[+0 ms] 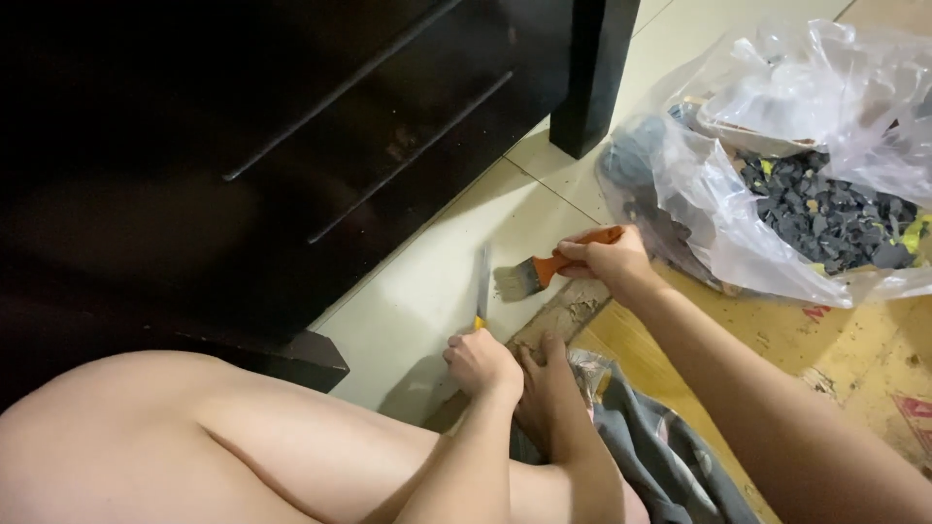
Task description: The person sits on the floor and uses a small brush and a knife to scrape debris from the tiled floor near a black cabinet. They then pick up a small electronic component and use the knife to scrape or clean its surface.
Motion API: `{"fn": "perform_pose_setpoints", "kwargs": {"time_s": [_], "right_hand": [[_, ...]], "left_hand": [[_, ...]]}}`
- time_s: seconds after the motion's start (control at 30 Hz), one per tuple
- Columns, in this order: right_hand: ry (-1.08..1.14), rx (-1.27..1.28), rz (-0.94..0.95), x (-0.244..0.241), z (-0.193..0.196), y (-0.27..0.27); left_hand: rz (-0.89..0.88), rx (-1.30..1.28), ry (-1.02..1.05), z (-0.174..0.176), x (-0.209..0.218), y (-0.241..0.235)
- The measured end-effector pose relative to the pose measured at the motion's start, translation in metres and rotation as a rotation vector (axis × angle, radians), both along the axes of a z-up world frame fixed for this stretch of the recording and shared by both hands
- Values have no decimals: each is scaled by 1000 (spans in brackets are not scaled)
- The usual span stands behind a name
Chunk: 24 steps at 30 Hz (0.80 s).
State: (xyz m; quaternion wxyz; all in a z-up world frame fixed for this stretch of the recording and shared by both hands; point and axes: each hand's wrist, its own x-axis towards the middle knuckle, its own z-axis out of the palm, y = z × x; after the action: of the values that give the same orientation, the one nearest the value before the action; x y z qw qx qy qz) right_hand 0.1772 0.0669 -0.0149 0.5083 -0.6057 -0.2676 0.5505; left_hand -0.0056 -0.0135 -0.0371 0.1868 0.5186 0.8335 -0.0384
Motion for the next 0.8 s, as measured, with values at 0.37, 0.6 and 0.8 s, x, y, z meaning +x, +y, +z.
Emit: {"fn": "perform_pose_setpoints", "kwargs": {"time_s": [0.37,0.6,0.8], "right_hand": [[-13,-24,-335,-47,-26,-25],[161,-3,-434,-56,-20,-37],[131,30,-423,-43,1,-42]], "left_hand": [[0,19,-125,-8,-6,24],[379,176,-462,-24,-9,36],[165,105,-414,15,6,17]]}}
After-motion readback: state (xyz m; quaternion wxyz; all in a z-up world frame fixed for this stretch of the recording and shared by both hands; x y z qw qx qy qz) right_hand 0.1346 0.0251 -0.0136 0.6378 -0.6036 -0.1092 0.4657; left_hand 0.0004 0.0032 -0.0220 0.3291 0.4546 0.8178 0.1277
